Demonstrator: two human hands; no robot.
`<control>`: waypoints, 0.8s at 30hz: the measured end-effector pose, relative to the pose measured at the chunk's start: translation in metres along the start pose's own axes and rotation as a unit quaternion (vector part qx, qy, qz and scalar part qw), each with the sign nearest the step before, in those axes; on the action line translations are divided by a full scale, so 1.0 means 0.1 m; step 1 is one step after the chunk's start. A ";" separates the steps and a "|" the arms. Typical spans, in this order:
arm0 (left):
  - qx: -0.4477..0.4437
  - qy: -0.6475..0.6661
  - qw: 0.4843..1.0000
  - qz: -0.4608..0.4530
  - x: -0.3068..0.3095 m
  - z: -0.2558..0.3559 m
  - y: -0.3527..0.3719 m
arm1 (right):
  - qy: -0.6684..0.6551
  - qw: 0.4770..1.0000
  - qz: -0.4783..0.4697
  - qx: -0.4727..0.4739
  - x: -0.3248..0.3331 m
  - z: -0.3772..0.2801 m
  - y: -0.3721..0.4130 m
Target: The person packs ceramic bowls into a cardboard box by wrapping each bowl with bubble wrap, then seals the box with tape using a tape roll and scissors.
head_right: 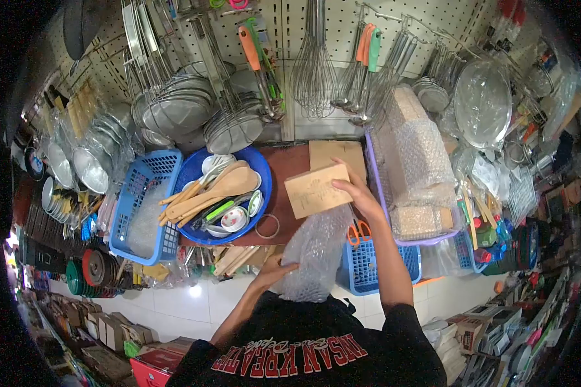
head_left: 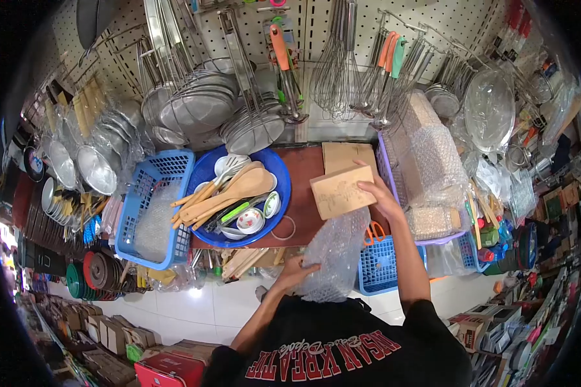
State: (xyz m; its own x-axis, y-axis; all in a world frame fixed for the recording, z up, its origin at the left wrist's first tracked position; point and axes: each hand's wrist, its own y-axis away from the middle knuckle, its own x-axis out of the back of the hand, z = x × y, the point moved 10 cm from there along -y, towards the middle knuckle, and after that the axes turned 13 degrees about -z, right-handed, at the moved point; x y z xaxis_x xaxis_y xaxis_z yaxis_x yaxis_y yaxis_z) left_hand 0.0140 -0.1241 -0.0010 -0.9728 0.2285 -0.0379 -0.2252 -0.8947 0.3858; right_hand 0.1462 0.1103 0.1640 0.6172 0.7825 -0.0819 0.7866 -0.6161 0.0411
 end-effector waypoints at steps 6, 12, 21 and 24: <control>-0.138 0.123 0.952 0.243 0.36 0.01 -0.56 | 0.140 0.990 -0.019 0.006 0.30 0.03 -0.75; -0.117 -0.022 0.913 0.391 0.35 0.11 -0.81 | 0.146 0.989 0.034 0.014 0.46 0.19 -0.79; -0.143 0.023 0.948 0.282 0.10 0.21 -0.92 | -0.261 0.961 0.078 -0.036 0.29 1.30 0.13; -0.277 0.109 0.921 0.249 0.10 0.23 -0.96 | -0.375 0.922 0.091 -0.022 0.18 1.86 0.33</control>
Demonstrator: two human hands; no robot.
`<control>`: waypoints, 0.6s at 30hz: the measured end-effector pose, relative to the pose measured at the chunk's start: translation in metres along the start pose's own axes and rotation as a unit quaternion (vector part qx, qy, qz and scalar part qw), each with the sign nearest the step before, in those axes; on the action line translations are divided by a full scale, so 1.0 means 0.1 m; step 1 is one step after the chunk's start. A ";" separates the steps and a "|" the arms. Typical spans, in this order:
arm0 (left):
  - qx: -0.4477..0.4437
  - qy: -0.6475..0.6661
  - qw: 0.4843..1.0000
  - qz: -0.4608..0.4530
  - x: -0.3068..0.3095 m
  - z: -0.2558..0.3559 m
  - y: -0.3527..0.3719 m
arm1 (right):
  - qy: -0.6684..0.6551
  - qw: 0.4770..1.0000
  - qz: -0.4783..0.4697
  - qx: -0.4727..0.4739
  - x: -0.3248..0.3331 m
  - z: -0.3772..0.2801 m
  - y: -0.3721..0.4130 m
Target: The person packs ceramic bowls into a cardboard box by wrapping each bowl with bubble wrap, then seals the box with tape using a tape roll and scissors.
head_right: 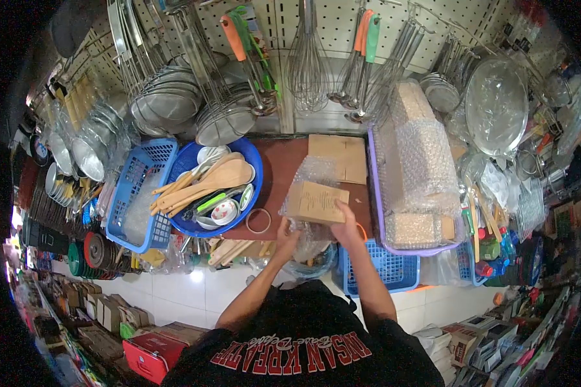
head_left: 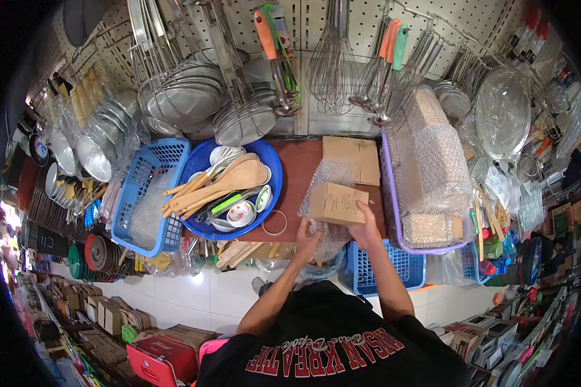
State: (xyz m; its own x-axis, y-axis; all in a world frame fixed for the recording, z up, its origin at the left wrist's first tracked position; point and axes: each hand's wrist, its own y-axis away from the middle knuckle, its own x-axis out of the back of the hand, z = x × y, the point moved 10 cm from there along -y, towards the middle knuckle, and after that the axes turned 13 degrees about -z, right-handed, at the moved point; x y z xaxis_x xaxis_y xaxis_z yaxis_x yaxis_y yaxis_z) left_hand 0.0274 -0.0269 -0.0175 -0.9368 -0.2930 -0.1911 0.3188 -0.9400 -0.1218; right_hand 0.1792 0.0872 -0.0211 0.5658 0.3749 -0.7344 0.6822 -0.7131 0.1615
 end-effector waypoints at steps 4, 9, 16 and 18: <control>0.201 0.409 0.890 -0.033 0.04 -0.53 -0.15 | -0.128 0.990 0.057 -0.005 0.12 0.44 0.14; 0.240 0.275 0.930 -0.033 0.23 -0.29 -0.48 | -0.159 0.984 0.078 -0.007 0.02 0.46 0.31; 0.093 -0.035 0.995 0.016 0.44 0.26 -1.09 | -0.086 0.992 0.080 0.035 0.06 0.44 0.26; 0.094 -0.061 0.993 0.025 0.28 0.66 -1.24 | -0.096 0.992 0.065 0.040 0.09 0.48 0.29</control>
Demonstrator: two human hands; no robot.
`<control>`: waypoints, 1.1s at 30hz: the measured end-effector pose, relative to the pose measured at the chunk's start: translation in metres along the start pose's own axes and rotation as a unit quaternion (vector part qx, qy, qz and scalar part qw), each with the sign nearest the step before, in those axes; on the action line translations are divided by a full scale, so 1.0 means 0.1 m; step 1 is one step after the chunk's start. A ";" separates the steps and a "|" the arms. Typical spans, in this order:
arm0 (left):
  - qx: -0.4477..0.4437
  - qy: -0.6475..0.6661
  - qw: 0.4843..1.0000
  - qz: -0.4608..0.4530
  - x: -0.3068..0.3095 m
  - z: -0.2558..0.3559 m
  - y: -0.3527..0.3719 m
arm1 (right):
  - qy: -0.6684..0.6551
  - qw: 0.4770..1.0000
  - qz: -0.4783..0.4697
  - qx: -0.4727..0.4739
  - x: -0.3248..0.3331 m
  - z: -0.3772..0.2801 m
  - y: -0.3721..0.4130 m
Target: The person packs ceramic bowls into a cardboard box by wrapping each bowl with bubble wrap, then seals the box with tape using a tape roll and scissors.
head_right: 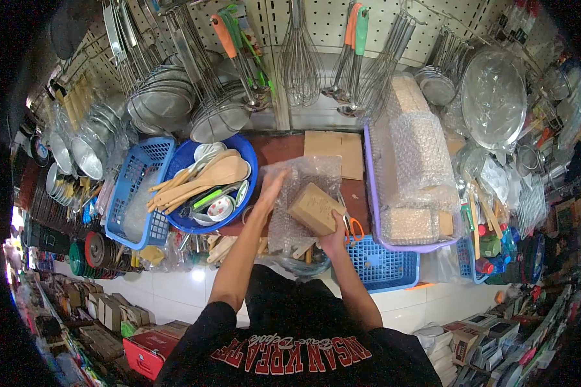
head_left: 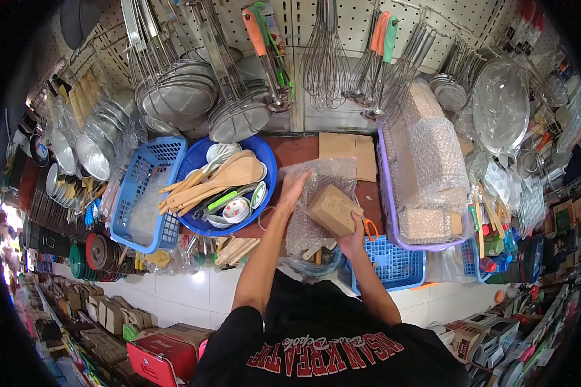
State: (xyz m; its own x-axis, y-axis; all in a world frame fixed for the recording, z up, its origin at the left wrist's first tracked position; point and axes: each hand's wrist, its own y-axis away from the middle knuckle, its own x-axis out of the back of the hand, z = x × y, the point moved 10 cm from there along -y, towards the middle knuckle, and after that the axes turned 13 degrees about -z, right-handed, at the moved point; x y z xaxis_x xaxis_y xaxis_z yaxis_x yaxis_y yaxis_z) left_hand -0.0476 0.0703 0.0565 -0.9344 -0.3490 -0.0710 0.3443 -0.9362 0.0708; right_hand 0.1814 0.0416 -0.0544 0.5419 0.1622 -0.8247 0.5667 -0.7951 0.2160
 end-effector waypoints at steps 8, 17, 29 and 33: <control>-0.111 -0.084 0.990 -0.009 0.01 0.25 -0.38 | -0.012 0.999 0.052 0.008 0.13 0.04 0.04; -0.221 -0.409 0.882 0.073 -0.31 0.78 0.33 | -0.067 0.994 0.080 0.025 -0.11 -0.03 0.13; -0.098 -0.508 0.834 -0.192 -0.46 -0.75 1.25 | -0.079 0.992 0.101 0.014 0.08 0.04 0.12; -0.163 -0.574 0.781 -0.186 -0.49 -0.68 1.38 | 0.080 0.995 0.067 -0.006 -0.06 -0.13 0.10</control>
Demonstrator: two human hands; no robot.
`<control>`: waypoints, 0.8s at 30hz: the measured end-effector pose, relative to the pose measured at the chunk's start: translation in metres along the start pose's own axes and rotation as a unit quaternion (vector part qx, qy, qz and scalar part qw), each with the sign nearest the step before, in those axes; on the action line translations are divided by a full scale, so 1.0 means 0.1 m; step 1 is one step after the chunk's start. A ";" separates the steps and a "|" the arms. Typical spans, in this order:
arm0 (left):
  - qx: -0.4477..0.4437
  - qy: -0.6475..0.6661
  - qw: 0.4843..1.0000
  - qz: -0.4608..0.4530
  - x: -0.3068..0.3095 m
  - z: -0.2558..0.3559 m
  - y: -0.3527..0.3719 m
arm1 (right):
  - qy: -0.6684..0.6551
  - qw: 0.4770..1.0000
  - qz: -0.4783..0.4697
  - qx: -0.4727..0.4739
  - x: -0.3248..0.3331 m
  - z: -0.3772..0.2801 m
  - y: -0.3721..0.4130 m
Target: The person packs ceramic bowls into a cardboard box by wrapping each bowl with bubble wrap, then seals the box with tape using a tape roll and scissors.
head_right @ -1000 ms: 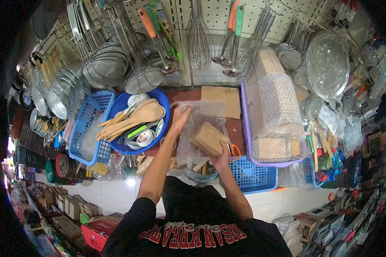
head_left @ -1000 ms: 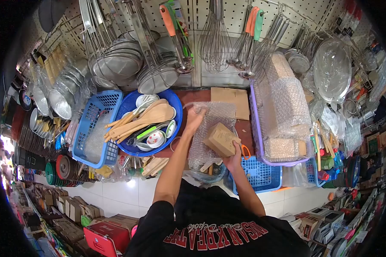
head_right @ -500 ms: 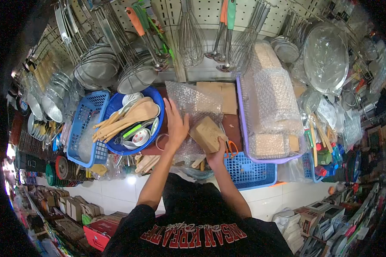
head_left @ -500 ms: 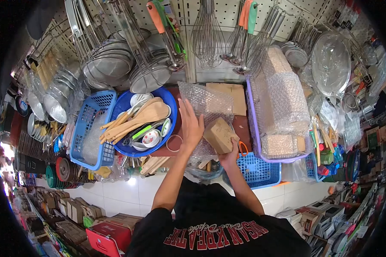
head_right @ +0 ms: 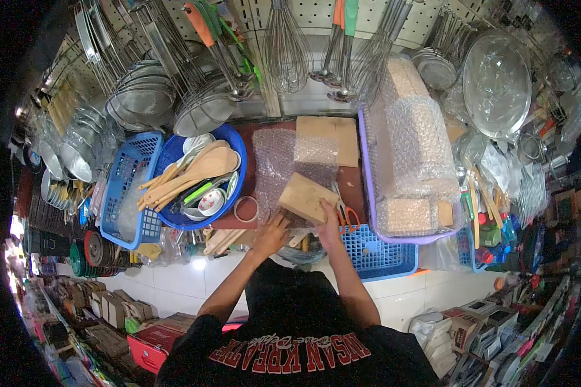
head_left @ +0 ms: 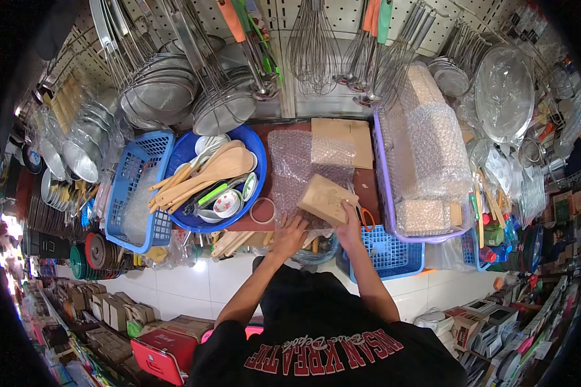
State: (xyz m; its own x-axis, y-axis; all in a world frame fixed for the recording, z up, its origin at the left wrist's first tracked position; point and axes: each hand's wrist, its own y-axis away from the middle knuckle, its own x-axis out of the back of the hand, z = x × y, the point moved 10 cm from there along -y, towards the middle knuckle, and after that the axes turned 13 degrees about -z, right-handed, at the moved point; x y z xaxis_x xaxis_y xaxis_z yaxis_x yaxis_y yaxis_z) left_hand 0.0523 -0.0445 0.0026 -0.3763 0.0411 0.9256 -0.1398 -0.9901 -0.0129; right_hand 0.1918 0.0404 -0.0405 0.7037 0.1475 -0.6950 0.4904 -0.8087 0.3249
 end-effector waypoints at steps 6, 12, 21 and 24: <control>0.007 0.045 0.998 -0.043 -0.06 -0.08 0.08 | 0.243 0.966 -0.084 -0.042 -0.03 -0.07 -0.19; -0.029 -0.009 0.999 0.044 0.11 0.04 0.20 | 0.217 0.969 -0.099 -0.066 -0.01 -0.04 -0.22; -0.006 0.016 0.989 0.145 0.34 -0.12 0.53 | 0.286 0.949 -0.097 -0.087 -0.13 -0.07 -0.19; 0.045 0.074 0.973 0.213 0.39 -0.27 0.66 | 0.306 0.944 -0.098 -0.078 -0.20 -0.05 -0.21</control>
State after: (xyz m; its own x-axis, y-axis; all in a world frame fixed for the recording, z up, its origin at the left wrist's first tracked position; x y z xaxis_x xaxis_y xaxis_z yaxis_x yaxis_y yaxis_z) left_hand 0.0032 -0.1049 0.0279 -0.5104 -0.3631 0.7795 0.1365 -0.9292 -0.3435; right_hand 0.1700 0.0574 -0.0308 0.7330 0.6259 -0.2665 0.6786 -0.6452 0.3512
